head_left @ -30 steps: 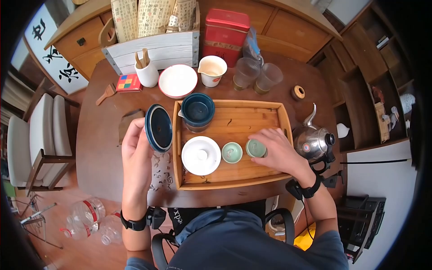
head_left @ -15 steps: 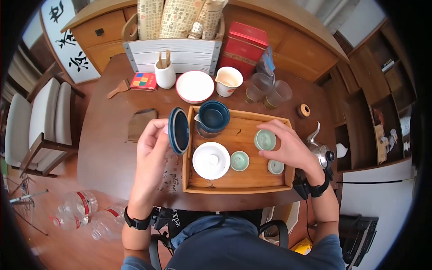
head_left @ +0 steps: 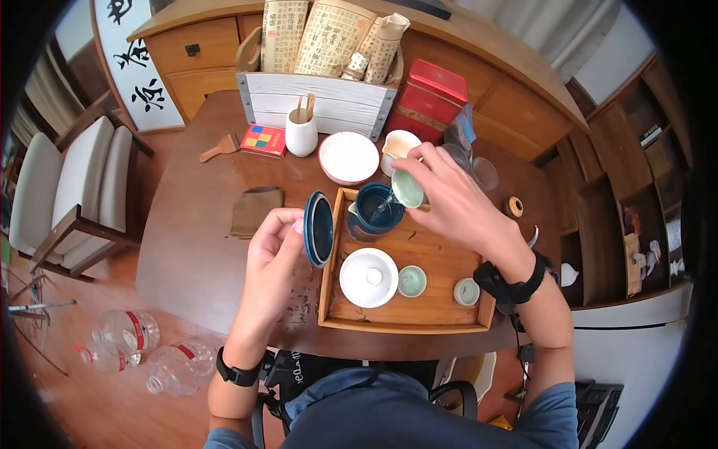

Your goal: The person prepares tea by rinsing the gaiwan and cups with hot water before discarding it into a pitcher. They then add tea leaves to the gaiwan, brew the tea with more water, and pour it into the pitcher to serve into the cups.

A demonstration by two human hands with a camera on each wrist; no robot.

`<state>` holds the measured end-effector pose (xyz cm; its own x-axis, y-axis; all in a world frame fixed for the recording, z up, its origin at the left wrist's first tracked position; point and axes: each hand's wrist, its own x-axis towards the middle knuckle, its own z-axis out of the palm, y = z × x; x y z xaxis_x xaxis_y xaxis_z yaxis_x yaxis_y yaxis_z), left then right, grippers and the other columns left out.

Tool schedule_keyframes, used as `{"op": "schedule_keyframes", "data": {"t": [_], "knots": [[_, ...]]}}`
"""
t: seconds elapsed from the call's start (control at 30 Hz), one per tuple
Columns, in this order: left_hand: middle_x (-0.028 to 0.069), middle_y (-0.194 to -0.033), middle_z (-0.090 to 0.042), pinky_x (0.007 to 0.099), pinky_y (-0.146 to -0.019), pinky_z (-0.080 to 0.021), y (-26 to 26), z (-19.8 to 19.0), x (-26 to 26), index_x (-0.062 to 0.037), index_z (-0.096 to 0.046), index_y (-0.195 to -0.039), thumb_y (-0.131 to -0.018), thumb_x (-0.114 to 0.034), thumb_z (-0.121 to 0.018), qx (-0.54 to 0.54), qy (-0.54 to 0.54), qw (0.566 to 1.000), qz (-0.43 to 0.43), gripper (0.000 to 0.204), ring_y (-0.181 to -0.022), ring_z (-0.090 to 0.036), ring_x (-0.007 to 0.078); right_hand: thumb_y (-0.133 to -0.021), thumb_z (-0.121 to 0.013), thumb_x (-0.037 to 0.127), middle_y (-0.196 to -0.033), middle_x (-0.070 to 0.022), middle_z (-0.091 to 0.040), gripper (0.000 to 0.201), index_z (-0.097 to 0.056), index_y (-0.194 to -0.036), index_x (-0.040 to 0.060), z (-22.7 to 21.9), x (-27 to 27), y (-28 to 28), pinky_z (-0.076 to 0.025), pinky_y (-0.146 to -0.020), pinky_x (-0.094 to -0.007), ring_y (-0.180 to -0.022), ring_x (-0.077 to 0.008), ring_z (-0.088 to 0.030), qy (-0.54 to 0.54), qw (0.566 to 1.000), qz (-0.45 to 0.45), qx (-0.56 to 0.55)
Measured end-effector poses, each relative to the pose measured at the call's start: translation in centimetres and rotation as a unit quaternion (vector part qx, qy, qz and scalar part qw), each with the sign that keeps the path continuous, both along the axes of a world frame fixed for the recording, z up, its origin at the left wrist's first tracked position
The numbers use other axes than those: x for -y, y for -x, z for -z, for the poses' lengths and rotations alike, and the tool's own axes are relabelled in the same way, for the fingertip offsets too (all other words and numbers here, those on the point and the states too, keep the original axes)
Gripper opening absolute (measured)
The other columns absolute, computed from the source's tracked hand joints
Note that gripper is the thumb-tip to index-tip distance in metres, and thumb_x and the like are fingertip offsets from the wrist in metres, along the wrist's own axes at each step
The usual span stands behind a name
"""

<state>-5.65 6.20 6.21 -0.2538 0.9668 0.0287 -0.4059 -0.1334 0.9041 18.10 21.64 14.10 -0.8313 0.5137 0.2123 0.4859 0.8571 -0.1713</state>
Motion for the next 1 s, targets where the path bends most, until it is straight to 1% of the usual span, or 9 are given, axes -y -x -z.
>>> {"op": "schedule_keyframes", "data": {"t": [0.1,0.2,0.33,0.37,0.47,0.5,0.7,0.9,1.0], "knots": [[-0.0011,-0.104,-0.072,0.0206,-0.078,-0.053,0.2,0.2,0.0,-0.0019,-0.064,-0.122,-0.114,-0.018,-0.057,-0.005,-0.003,1.0,-0.003,0.02,-0.088,-0.064,0.0021,-0.078,-0.08,-0.003,-0.123,-0.0132,-0.054,0.06,-0.059,-0.133,0.0057,-1.9,-0.1,1.0,-0.053,-0.094,-0.0454,-0.115,-0.0359,-0.058,-0.041,0.999,-0.019,-0.006],[-0.0013,-0.104,-0.072,0.02,-0.077,-0.052,0.5,0.2,0.2,-0.0019,-0.064,-0.122,-0.114,-0.018,-0.057,-0.003,0.0,1.0,-0.002,0.019,-0.087,-0.064,0.0015,-0.076,-0.081,-0.005,-0.123,-0.0136,-0.054,0.061,-0.06,-0.133,0.0063,-4.4,0.4,1.4,-0.053,-0.094,-0.0456,-0.114,-0.0359,-0.058,-0.097,0.995,-0.027,-0.017],[-0.0015,-0.104,-0.072,0.0194,-0.076,-0.052,0.8,0.3,0.2,-0.0019,-0.064,-0.122,-0.114,-0.018,-0.056,-0.016,0.0,1.0,-0.007,0.02,-0.086,-0.063,0.0008,-0.075,-0.083,-0.002,-0.127,-0.0142,-0.055,0.062,-0.06,-0.133,0.0062,-6.1,1.4,0.2,-0.053,-0.098,-0.0439,-0.118,-0.0369,-0.059,-0.062,0.996,0.004,-0.064],[-0.0017,-0.103,-0.072,0.0194,-0.076,-0.052,0.8,0.3,0.1,-0.0019,-0.064,-0.122,-0.114,-0.018,-0.056,-0.02,0.0,1.0,-0.009,0.02,-0.086,-0.063,0.0009,-0.075,-0.085,0.0,-0.129,-0.0146,-0.055,0.063,-0.06,-0.132,0.0066,-5.8,1.5,-0.7,-0.052,-0.1,-0.0435,-0.121,-0.037,-0.059,-0.014,0.997,0.021,-0.078],[-0.0023,-0.102,-0.072,0.0194,-0.076,-0.052,0.9,0.3,0.0,-0.0021,-0.065,-0.122,-0.114,-0.019,-0.056,-0.031,0.0,0.999,-0.013,0.02,-0.085,-0.063,0.001,-0.079,-0.083,0.0,-0.124,-0.0156,-0.054,0.058,-0.056,-0.131,0.0062,-4.0,3.1,-3.5,-0.053,-0.094,-0.0472,-0.115,-0.0403,-0.061,0.068,0.992,0.071,-0.078],[-0.0025,-0.102,-0.072,0.0194,-0.076,-0.052,0.9,0.3,-0.1,-0.0021,-0.065,-0.122,-0.114,-0.019,-0.057,-0.035,0.0,0.999,-0.012,0.021,-0.085,-0.063,0.0011,-0.08,-0.083,0.003,-0.124,-0.0161,-0.054,0.058,-0.055,-0.13,0.0067,-2.6,3.4,-4.7,-0.052,-0.096,-0.0481,-0.117,-0.0414,-0.061,0.107,0.987,0.098,-0.073],[-0.0048,-0.097,-0.07,0.0164,-0.07,-0.047,0.5,0.4,-0.3,-0.0044,-0.066,-0.123,-0.114,-0.023,-0.058,-0.044,0.016,0.999,-0.006,0.022,-0.081,-0.06,-0.0016,-0.08,-0.084,0.012,-0.124,-0.0177,-0.056,0.056,-0.055,-0.128,0.0062,5.9,7.1,-10.6,-0.049,-0.101,-0.0485,-0.121,-0.043,-0.059,0.305,0.928,0.216,-0.002],[-0.0038,-0.098,-0.07,0.017,-0.072,-0.047,-0.2,-0.3,-0.3,-0.0048,-0.066,-0.123,-0.114,-0.024,-0.057,-0.064,0.032,0.997,-0.013,0.022,-0.082,-0.06,-0.0006,-0.078,-0.086,0.016,-0.122,-0.0168,-0.061,0.059,-0.057,-0.129,0.0058,9.1,8.8,-12.1,-0.046,-0.103,-0.048,-0.121,-0.0402,-0.058,0.258,0.945,0.199,0.033],[-0.0045,-0.108,-0.068,0.0199,-0.084,-0.051,0.0,0.0,-0.2,-0.0086,-0.065,-0.12,-0.112,-0.021,-0.062,-0.062,0.025,0.998,0.004,0.015,-0.096,-0.062,0.001,-0.078,-0.087,0.017,-0.122,-0.0157,-0.061,0.059,-0.057,-0.128,0.0054,10.0,9.0,-12.4,-0.044,-0.103,-0.0476,-0.121,-0.0386,-0.057,0.251,0.951,0.181,0.025]]}}
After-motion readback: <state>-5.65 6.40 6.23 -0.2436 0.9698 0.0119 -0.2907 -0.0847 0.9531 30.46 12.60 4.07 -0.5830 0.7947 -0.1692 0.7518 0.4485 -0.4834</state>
